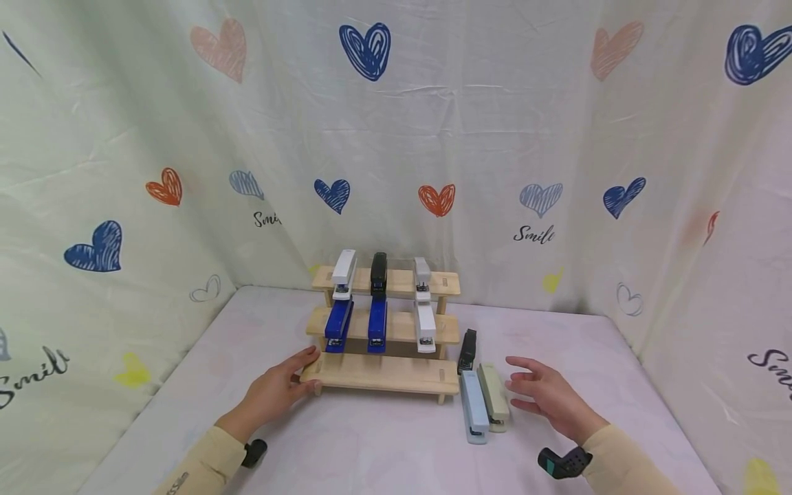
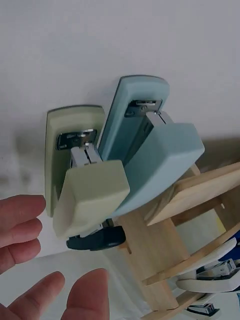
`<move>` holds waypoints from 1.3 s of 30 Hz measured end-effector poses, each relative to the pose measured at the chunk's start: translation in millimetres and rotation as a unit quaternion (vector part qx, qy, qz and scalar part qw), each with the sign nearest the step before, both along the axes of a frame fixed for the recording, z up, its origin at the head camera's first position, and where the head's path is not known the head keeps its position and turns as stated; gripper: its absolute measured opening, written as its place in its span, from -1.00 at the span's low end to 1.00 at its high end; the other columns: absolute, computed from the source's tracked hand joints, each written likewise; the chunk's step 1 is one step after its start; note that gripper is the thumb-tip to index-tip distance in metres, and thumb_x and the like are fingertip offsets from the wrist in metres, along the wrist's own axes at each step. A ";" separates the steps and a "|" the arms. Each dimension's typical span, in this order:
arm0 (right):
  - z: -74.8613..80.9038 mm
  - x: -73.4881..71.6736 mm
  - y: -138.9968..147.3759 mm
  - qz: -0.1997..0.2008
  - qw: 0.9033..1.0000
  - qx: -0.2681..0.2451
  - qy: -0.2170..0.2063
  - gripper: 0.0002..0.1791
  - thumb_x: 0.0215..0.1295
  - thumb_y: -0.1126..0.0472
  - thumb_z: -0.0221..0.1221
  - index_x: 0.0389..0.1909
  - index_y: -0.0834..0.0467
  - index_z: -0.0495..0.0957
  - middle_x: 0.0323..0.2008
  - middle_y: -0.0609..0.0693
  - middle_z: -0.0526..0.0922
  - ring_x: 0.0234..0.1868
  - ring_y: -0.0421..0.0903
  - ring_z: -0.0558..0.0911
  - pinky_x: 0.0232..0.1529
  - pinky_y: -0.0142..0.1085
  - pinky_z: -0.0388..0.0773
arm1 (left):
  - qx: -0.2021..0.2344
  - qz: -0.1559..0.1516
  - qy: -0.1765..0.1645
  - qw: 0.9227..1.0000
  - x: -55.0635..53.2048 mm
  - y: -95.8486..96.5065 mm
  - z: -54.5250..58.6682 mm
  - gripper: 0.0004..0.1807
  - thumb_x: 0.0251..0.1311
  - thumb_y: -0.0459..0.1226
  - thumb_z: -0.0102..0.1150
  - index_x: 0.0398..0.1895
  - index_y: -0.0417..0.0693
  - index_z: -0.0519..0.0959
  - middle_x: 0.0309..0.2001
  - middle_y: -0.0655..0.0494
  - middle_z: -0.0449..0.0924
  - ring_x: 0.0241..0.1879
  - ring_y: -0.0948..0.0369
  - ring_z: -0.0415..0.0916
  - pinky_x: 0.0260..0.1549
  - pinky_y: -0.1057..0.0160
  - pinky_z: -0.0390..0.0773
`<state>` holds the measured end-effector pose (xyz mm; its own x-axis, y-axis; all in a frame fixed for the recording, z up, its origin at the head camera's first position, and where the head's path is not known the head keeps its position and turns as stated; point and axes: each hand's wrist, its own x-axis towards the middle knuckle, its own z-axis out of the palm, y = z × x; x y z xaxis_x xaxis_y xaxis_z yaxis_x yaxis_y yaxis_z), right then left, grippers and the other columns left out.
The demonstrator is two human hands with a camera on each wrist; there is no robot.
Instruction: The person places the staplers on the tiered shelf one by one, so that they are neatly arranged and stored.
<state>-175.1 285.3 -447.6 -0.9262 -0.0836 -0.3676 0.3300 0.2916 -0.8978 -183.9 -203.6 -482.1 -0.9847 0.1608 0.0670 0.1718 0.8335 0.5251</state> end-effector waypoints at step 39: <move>-26.0 12.8 -11.2 0.008 0.995 -0.089 -0.043 -0.21 0.30 0.44 0.20 0.53 0.20 0.14 0.39 0.51 -0.07 0.03 0.12 0.51 0.02 0.06 0.56 | 0.005 -0.002 0.007 1.000 -0.8 -1.2 -0.9 -0.29 0.19 0.01 0.39 0.39 0.00 0.45 0.43 0.15 0.33 -0.18 0.22 0.60 -0.30 0.16 0.57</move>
